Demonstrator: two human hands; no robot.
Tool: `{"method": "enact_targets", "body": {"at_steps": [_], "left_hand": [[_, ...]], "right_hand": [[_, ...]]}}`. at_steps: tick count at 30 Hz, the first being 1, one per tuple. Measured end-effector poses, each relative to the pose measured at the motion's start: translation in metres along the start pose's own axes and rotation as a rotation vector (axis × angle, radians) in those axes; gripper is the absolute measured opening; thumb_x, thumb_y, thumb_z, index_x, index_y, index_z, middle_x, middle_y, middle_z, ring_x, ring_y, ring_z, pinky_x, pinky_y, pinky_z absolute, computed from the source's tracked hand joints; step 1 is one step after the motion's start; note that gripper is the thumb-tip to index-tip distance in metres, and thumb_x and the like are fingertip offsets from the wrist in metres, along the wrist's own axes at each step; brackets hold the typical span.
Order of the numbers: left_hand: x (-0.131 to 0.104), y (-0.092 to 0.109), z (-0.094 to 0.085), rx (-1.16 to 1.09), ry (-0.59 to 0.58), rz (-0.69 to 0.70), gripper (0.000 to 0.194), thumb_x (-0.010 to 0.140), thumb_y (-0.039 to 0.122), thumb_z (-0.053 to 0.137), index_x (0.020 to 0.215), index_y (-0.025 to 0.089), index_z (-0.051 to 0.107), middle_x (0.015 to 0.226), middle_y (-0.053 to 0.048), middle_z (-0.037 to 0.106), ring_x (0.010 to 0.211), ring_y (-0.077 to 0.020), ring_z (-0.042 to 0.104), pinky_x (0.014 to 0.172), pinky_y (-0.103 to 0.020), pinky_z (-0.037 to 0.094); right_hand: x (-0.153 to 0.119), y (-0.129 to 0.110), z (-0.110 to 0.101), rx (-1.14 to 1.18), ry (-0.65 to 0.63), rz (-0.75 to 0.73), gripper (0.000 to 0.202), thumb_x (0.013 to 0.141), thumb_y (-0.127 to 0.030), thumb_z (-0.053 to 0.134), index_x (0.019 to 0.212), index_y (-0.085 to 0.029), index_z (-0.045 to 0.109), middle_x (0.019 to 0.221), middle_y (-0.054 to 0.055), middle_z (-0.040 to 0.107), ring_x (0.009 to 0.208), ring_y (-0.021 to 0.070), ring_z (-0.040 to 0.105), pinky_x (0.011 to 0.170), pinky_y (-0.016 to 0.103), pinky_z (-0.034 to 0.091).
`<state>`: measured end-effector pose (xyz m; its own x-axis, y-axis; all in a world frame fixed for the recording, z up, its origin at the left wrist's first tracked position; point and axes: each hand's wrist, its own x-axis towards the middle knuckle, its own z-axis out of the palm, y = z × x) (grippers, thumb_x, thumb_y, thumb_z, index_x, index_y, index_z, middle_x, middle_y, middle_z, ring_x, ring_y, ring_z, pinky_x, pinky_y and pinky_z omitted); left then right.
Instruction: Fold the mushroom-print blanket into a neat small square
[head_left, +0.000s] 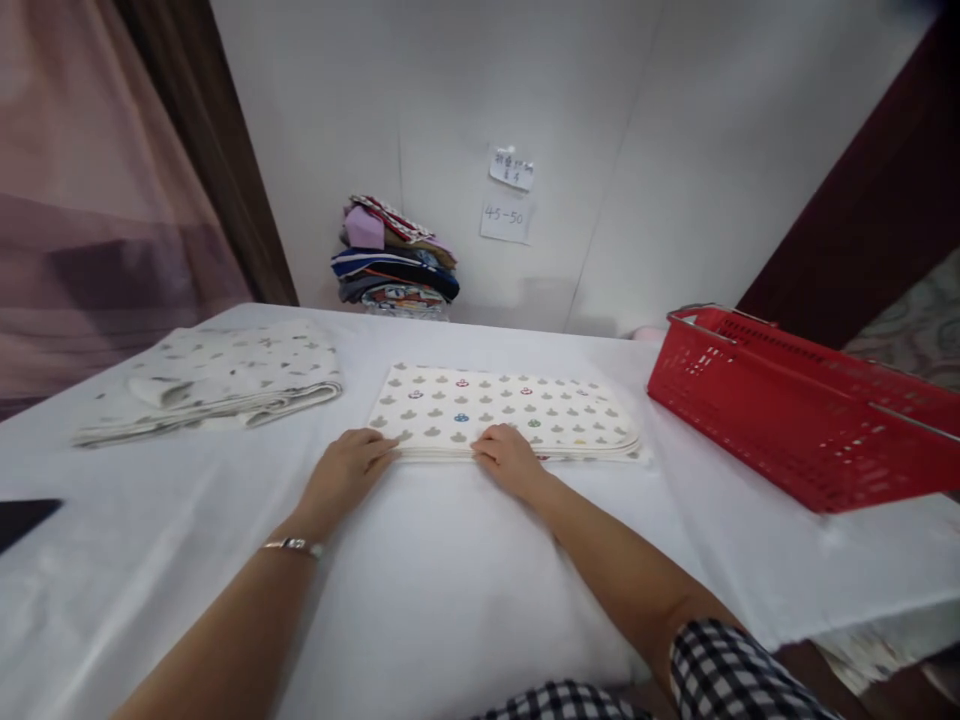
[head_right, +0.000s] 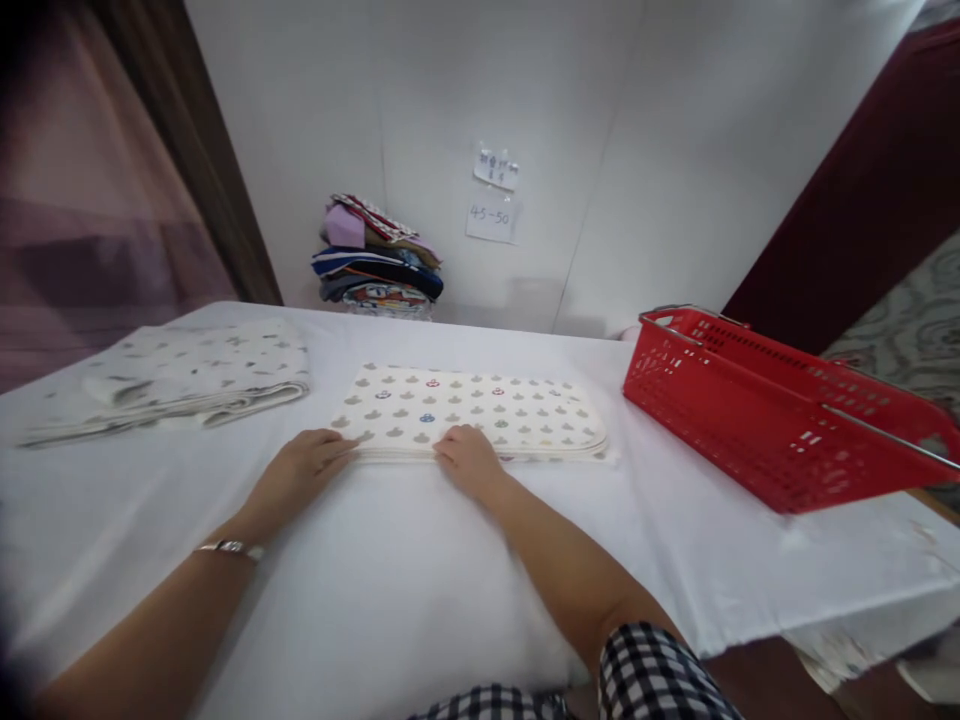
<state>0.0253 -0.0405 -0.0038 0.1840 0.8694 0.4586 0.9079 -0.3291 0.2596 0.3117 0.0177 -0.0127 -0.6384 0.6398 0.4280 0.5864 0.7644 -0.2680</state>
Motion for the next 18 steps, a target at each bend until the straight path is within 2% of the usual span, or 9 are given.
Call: {"method": "enact_targets", "body": {"at_steps": [4,7,10,13,18], "left_hand": [[0.011,0.015,-0.002,0.049,0.097,-0.028,0.044,0.091,0.047,0.036,0.091,0.021,0.071,0.095,-0.008,0.069,0.091,-0.0240,0.061,0.083,-0.041,0.048],[0.027,0.035,0.003,0.072,0.139,0.042,0.043,0.093,0.046,0.035,0.098,0.020,0.069,0.107,-0.009,0.068,0.103,-0.0246,0.059,0.092,-0.042,0.045],[0.038,0.047,0.016,0.117,0.035,0.117,0.043,0.092,0.046,0.038,0.115,0.019,0.062,0.128,-0.010,0.058,0.123,-0.0274,0.048,0.103,-0.047,0.037],[0.035,0.044,0.033,0.191,-0.075,0.048,0.049,0.090,0.050,0.040,0.123,0.018,0.057,0.136,-0.014,0.051,0.129,-0.0313,0.041,0.104,-0.052,0.034],[0.025,0.036,0.045,0.244,-0.073,0.016,0.057,0.089,0.055,0.039,0.128,0.016,0.053,0.137,-0.015,0.049,0.131,-0.0316,0.039,0.107,-0.051,0.028]], "right_hand": [[0.002,0.001,0.003,-0.016,0.005,0.002,0.014,0.086,-0.016,0.057,0.088,-0.021,0.071,0.089,0.004,0.062,0.082,0.0170,0.050,0.077,0.031,0.039],[0.003,0.002,0.006,-0.020,0.006,0.004,0.015,0.086,-0.017,0.057,0.089,-0.021,0.071,0.089,0.004,0.061,0.081,0.0170,0.050,0.076,0.031,0.039],[0.002,0.003,0.006,-0.008,0.003,0.010,0.015,0.087,-0.020,0.056,0.093,-0.021,0.071,0.090,0.005,0.062,0.083,0.0177,0.051,0.078,0.032,0.040],[-0.001,0.000,0.003,0.030,-0.001,0.031,0.017,0.087,-0.018,0.055,0.093,-0.022,0.071,0.092,0.005,0.063,0.087,0.0180,0.053,0.081,0.033,0.041],[0.006,-0.002,-0.013,0.216,-0.033,0.184,0.022,0.087,-0.019,0.053,0.099,-0.025,0.070,0.101,0.003,0.065,0.096,0.0176,0.058,0.087,0.033,0.044]]}}
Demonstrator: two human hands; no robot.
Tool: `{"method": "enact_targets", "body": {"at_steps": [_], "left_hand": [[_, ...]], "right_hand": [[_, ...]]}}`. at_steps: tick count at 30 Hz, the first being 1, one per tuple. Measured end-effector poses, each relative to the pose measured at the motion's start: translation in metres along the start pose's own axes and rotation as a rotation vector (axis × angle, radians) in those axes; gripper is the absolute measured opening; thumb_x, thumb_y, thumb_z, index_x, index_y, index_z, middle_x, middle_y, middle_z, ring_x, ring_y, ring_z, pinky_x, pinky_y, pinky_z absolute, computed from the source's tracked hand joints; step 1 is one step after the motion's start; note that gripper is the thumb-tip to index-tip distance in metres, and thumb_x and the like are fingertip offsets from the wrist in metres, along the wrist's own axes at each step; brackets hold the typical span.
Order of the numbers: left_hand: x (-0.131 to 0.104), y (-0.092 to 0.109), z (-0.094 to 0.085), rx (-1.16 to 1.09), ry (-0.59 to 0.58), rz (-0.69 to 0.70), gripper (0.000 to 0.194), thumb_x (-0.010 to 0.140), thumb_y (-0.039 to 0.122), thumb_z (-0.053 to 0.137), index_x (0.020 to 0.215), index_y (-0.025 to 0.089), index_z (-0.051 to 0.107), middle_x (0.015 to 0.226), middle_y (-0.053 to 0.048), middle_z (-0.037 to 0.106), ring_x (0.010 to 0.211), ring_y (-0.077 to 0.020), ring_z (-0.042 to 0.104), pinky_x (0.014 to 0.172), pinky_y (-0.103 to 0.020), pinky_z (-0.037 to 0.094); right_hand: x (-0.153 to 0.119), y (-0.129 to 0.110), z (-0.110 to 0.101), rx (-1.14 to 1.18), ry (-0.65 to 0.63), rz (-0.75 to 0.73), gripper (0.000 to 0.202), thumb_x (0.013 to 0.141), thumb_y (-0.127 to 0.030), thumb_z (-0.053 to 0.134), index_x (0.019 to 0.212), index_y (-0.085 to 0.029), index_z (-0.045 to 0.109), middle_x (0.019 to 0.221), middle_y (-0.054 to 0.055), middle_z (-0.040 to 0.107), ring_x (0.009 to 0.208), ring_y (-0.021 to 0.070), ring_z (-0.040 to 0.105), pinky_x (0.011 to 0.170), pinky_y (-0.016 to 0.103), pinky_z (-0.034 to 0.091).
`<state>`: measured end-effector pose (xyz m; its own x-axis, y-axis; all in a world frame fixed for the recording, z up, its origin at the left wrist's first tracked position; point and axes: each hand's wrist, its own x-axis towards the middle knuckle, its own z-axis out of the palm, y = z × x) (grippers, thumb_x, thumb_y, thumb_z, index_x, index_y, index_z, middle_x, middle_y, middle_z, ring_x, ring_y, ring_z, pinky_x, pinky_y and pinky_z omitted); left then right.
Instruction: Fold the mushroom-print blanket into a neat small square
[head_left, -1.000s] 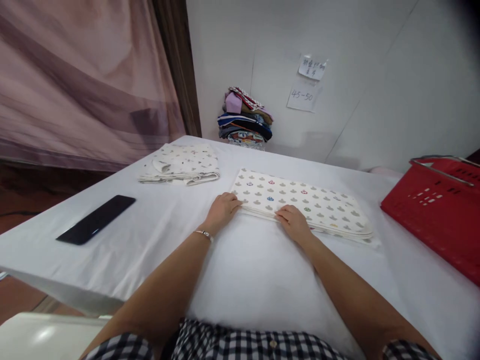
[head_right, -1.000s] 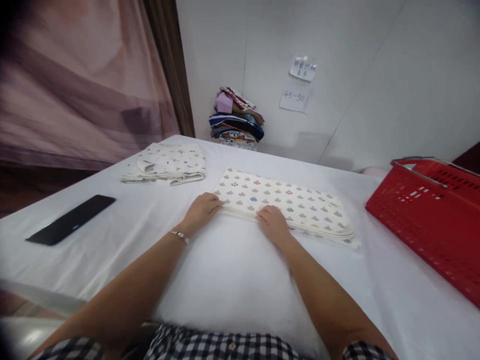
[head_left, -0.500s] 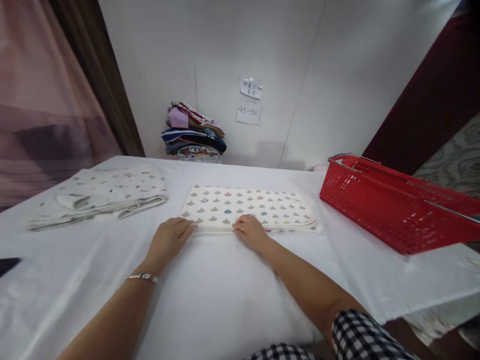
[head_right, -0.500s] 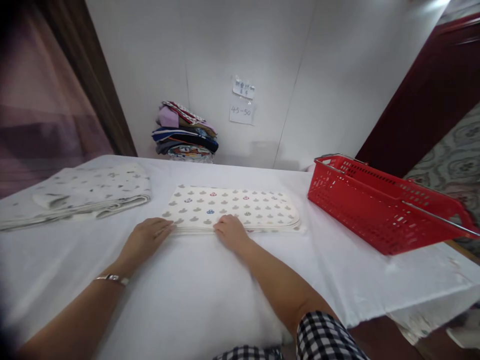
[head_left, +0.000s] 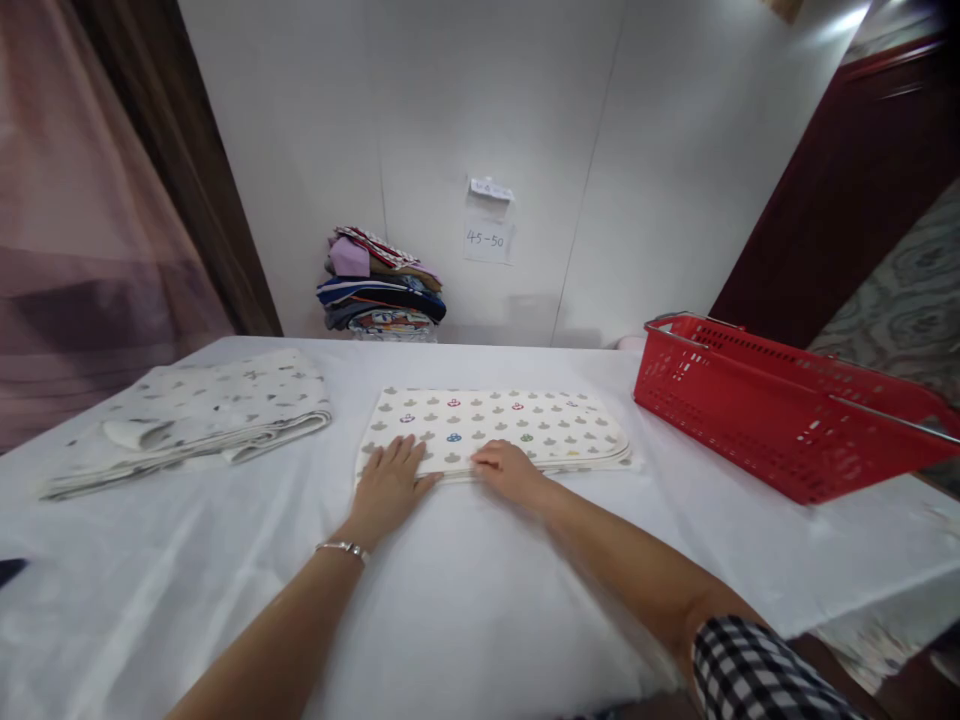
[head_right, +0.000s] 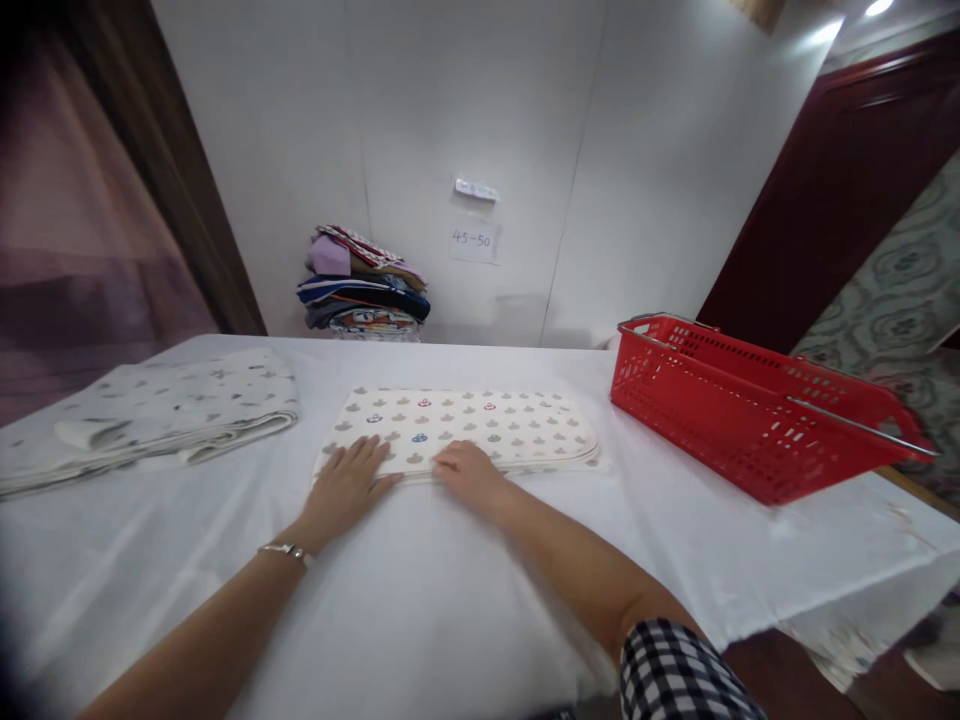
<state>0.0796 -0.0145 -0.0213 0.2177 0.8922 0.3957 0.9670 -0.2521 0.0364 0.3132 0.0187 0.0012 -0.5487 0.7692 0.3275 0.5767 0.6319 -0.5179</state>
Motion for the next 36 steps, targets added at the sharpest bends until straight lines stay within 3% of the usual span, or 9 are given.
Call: {"method": "enact_targets", "body": {"at_steps": [4,7,11,19,26,31,36], "left_hand": [[-0.001,0.004,-0.005,0.007,-0.030,-0.016,0.056,0.089,0.055,0.038,0.129,0.017,0.052,0.138,-0.014,0.049,0.132,-0.0310,0.037,0.108,-0.052,0.026],[-0.001,0.007,-0.008,-0.004,-0.043,-0.034,0.055,0.089,0.054,0.039,0.130,0.019,0.051,0.140,-0.013,0.048,0.133,-0.0310,0.036,0.108,-0.055,0.025],[-0.001,0.009,-0.007,-0.005,-0.057,-0.059,0.055,0.089,0.053,0.040,0.131,0.019,0.050,0.141,-0.013,0.046,0.133,-0.0312,0.035,0.109,-0.056,0.023],[-0.002,0.009,-0.008,0.003,-0.093,-0.078,0.058,0.089,0.055,0.039,0.133,0.019,0.048,0.143,-0.011,0.043,0.135,-0.0310,0.033,0.109,-0.056,0.023],[-0.006,0.012,-0.005,-0.018,-0.070,-0.095,0.056,0.087,0.055,0.044,0.132,0.022,0.049,0.142,-0.012,0.044,0.134,-0.0320,0.034,0.108,-0.058,0.024],[-0.007,0.013,-0.005,-0.034,-0.081,-0.115,0.058,0.086,0.059,0.042,0.132,0.023,0.049,0.143,-0.010,0.044,0.135,-0.0313,0.033,0.109,-0.057,0.024],[-0.009,0.013,-0.004,-0.033,-0.062,-0.113,0.059,0.086,0.060,0.041,0.132,0.024,0.049,0.143,-0.010,0.044,0.135,-0.0308,0.033,0.109,-0.057,0.024]], "right_hand": [[0.017,0.019,-0.027,-0.052,0.008,0.152,0.034,0.091,-0.026,0.042,0.118,-0.025,0.062,0.130,0.005,0.055,0.118,0.0204,0.051,0.096,0.036,0.042],[0.018,0.045,-0.044,-0.285,-0.166,0.328,0.046,0.091,-0.037,0.041,0.134,-0.021,0.048,0.150,0.010,0.032,0.137,0.0257,0.028,0.107,0.043,0.028],[0.014,0.065,-0.049,-0.371,-0.311,0.386,0.054,0.093,-0.048,0.032,0.137,-0.019,0.042,0.154,0.011,0.021,0.141,0.0283,0.015,0.109,0.048,0.021],[0.070,0.068,-0.034,-0.447,-0.297,0.372,0.061,0.094,-0.049,0.027,0.146,-0.018,0.025,0.157,0.008,0.007,0.143,0.0252,0.001,0.112,0.049,0.009],[0.084,0.087,-0.019,-0.489,-0.295,0.395,0.061,0.093,-0.052,0.026,0.144,-0.020,0.029,0.155,0.010,0.016,0.142,0.0277,0.010,0.110,0.054,0.014],[0.105,0.070,-0.001,-0.465,-0.249,0.349,0.061,0.094,-0.051,0.023,0.145,-0.018,0.029,0.156,0.012,0.011,0.143,0.0288,0.007,0.110,0.056,0.013],[0.122,0.057,0.020,-0.483,-0.329,0.332,0.062,0.093,-0.052,0.024,0.145,-0.019,0.027,0.156,0.009,0.012,0.143,0.0274,0.008,0.110,0.055,0.012]]}}
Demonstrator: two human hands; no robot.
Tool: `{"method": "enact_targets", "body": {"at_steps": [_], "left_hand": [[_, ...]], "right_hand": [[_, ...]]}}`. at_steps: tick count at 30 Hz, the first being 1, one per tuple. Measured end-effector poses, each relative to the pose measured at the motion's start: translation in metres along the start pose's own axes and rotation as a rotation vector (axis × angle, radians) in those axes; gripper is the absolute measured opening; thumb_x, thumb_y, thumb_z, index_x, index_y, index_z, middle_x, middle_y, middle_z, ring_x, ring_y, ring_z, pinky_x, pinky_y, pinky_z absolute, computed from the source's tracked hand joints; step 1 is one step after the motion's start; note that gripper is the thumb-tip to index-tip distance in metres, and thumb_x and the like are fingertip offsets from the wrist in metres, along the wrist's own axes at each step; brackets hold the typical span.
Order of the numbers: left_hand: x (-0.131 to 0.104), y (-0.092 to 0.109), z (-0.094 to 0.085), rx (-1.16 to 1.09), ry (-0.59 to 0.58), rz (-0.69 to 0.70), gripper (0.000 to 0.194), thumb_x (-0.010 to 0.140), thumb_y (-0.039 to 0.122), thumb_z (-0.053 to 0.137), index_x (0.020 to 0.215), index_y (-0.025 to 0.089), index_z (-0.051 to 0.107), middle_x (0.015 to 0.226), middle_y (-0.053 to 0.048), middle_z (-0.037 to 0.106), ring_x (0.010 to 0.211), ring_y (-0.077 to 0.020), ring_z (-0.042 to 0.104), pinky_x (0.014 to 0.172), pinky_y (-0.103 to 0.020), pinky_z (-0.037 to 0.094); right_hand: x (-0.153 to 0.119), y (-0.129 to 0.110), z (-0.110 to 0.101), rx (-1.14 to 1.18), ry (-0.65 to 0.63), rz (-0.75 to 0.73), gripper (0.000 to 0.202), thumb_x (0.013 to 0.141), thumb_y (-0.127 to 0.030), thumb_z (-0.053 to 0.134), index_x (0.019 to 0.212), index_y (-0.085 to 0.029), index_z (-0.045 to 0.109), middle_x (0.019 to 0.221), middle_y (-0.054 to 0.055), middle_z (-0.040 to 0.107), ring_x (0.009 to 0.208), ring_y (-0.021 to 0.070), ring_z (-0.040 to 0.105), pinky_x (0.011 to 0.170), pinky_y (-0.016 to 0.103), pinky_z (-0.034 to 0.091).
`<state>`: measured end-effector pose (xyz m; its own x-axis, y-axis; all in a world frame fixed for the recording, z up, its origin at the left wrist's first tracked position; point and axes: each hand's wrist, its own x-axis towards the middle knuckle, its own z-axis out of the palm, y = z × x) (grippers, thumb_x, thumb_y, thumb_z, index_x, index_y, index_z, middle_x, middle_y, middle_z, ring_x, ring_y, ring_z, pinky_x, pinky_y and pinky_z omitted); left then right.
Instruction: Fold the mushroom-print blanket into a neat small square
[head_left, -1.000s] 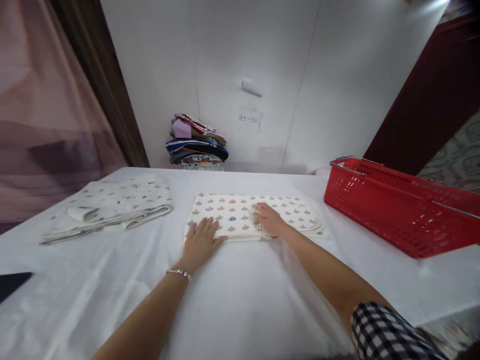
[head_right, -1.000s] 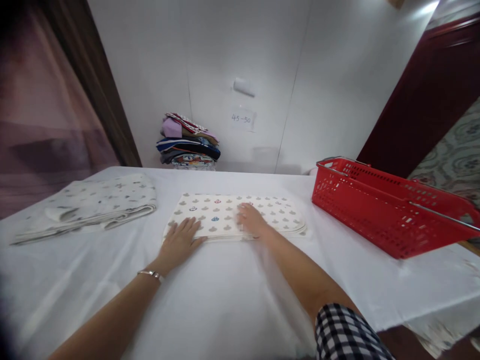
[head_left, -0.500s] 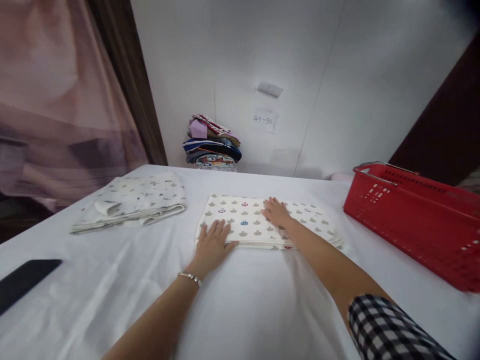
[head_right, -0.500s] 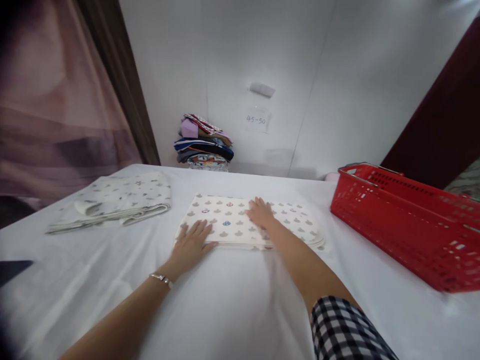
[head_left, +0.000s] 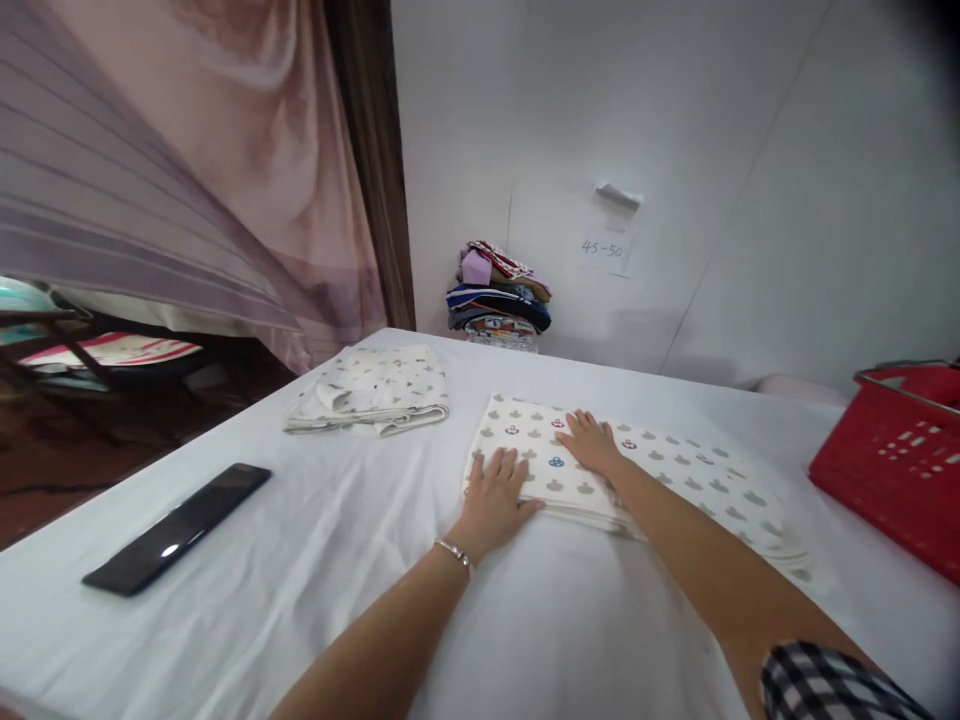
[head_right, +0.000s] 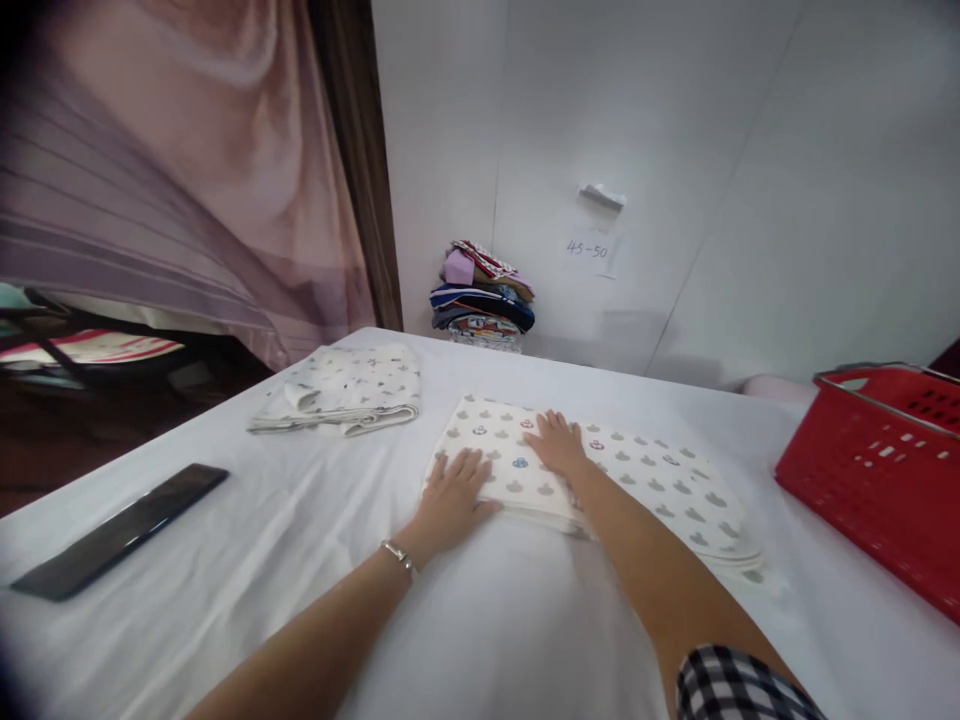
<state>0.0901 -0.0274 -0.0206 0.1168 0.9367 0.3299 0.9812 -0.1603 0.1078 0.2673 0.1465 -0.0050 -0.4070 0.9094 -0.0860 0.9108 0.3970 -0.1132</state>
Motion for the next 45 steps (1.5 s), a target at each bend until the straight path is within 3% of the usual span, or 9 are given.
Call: {"method": "enact_targets", "body": {"at_steps": [3,11,17,22,29,33,36,41,45], "left_hand": [[0.000,-0.001,0.002,-0.005,0.006,0.007,0.060,0.085,0.060,0.041,0.132,0.024,0.049,0.142,-0.011,0.045,0.135,-0.0314,0.032,0.109,-0.057,0.024],[-0.001,0.000,0.000,0.005,0.010,0.002,0.058,0.086,0.059,0.042,0.131,0.024,0.050,0.142,-0.011,0.045,0.134,-0.0319,0.034,0.109,-0.057,0.024],[0.001,-0.001,-0.001,0.001,-0.003,-0.001,0.058,0.085,0.058,0.044,0.130,0.023,0.051,0.141,-0.011,0.046,0.134,-0.0325,0.035,0.108,-0.057,0.025],[0.004,-0.004,0.002,-0.001,0.006,0.023,0.056,0.085,0.056,0.046,0.131,0.023,0.051,0.142,-0.012,0.045,0.134,-0.0330,0.035,0.107,-0.058,0.026],[0.008,-0.004,-0.003,0.025,-0.048,0.019,0.055,0.088,0.052,0.043,0.133,0.021,0.049,0.144,-0.012,0.042,0.135,-0.0326,0.032,0.109,-0.058,0.021],[0.010,-0.005,-0.003,0.033,-0.050,0.024,0.057,0.087,0.053,0.042,0.132,0.019,0.050,0.144,-0.012,0.042,0.135,-0.0328,0.032,0.109,-0.058,0.021],[0.011,-0.006,-0.003,0.042,-0.061,0.026,0.059,0.087,0.054,0.042,0.132,0.018,0.050,0.144,-0.012,0.042,0.135,-0.0325,0.032,0.109,-0.058,0.021],[0.012,-0.007,-0.006,0.045,-0.095,0.014,0.061,0.087,0.055,0.040,0.135,0.018,0.047,0.145,-0.011,0.041,0.136,-0.0320,0.031,0.110,-0.057,0.020],[0.012,-0.008,-0.005,0.036,-0.077,0.028,0.061,0.087,0.055,0.040,0.133,0.017,0.049,0.144,-0.012,0.042,0.135,-0.0320,0.032,0.110,-0.055,0.020]], "right_hand": [[0.005,-0.014,-0.003,0.008,0.000,0.013,0.064,0.092,-0.055,0.024,0.146,-0.019,0.026,0.156,0.011,0.010,0.143,0.0283,0.006,0.109,0.056,0.011],[0.024,-0.084,0.002,0.038,0.020,-0.209,0.063,0.092,-0.058,0.025,0.144,-0.024,0.029,0.156,0.007,0.014,0.142,0.0246,0.008,0.110,0.053,0.007],[0.019,-0.082,-0.001,0.054,0.003,-0.230,0.061,0.093,-0.057,0.025,0.144,-0.023,0.030,0.155,0.008,0.016,0.142,0.0251,0.010,0.110,0.052,0.008],[-0.004,-0.030,-0.009,0.062,0.013,-0.133,0.056,0.094,-0.053,0.027,0.142,-0.025,0.034,0.155,0.008,0.016,0.142,0.0259,0.009,0.110,0.052,0.009],[-0.088,0.125,-0.014,-0.083,0.002,0.227,0.054,0.095,-0.047,0.025,0.144,-0.025,0.032,0.155,0.006,0.018,0.142,0.0262,0.013,0.110,0.049,0.017],[-0.139,0.186,-0.018,-0.086,0.012,0.407,0.051,0.095,-0.045,0.026,0.142,-0.029,0.033,0.154,0.003,0.021,0.141,0.0294,0.016,0.108,0.057,0.016],[-0.156,0.205,-0.018,0.039,0.079,0.521,0.050,0.094,-0.045,0.031,0.141,-0.029,0.035,0.154,0.004,0.024,0.139,0.0314,0.021,0.107,0.058,0.021],[-0.161,0.213,-0.016,0.190,0.207,0.597,0.051,0.092,-0.039,0.039,0.140,-0.022,0.040,0.144,0.009,0.042,0.132,0.0236,0.038,0.105,0.036,0.033],[-0.168,0.226,-0.016,0.208,0.234,0.676,0.050,0.087,-0.035,0.048,0.134,-0.018,0.047,0.129,0.012,0.056,0.121,0.0260,0.051,0.098,0.035,0.040]]}}
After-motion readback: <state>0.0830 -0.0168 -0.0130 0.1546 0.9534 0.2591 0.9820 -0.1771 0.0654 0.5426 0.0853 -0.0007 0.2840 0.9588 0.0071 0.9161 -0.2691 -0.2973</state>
